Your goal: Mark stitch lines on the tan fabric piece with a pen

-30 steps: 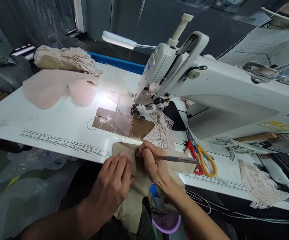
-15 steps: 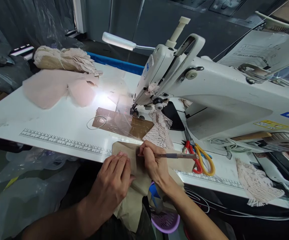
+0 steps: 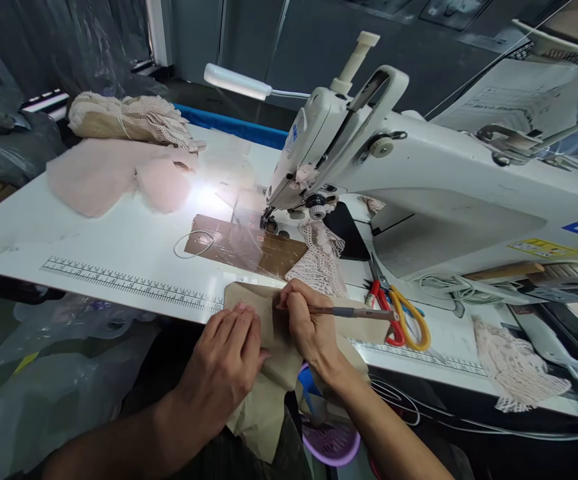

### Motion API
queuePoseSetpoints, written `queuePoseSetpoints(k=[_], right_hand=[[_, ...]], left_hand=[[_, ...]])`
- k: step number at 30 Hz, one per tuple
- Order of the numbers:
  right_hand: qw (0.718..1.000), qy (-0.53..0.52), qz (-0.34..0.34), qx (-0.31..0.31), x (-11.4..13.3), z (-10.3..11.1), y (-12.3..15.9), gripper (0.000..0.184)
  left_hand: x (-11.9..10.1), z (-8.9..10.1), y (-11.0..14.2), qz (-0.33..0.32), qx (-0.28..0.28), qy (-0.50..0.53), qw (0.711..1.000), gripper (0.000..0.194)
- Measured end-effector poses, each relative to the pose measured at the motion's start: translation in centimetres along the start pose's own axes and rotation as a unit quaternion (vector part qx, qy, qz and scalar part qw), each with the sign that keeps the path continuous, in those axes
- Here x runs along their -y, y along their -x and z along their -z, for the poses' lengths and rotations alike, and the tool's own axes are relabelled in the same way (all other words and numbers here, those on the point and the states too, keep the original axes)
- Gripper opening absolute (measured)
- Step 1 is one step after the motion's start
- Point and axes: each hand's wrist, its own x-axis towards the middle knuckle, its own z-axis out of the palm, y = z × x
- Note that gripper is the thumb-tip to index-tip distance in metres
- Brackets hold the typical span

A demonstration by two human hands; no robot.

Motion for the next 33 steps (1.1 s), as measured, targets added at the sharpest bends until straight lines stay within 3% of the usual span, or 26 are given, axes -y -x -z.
queuePoseSetpoints(k=[9, 19, 26, 31, 33], right_hand=[[0.999, -0.019, -0.004, 0.028, 0.2, 0.2, 0.1, 0.024], [1.000, -0.003, -0.004, -0.027, -0.5, -0.2, 0.1, 0.025], [1.000, -0.012, -0.002, -0.014, -0.4, -0.1, 0.3, 0.026], [0.998, -0.013, -0.011, -0.060, -0.6, -0.2, 0.2, 0.027], [0.993, -0.065, -0.051, -0.086, -0.9, -0.1, -0.1, 0.022]], left_hand=[[0.0, -0.1, 0.0, 0.000, -0.003, -0.003, 1.000, 0.025], [0.0, -0.1, 0.0, -0.002, -0.001, 0.001, 1.000, 0.026], [-0.1, -0.1, 0.0, -0.002, -0.008, 0.001, 1.000, 0.025], [-0.1, -0.2, 0.1, -0.003, -0.006, -0.003, 1.000, 0.026], [0.0, -0.1, 0.1, -0.004, -0.008, -0.006, 1.000, 0.028]])
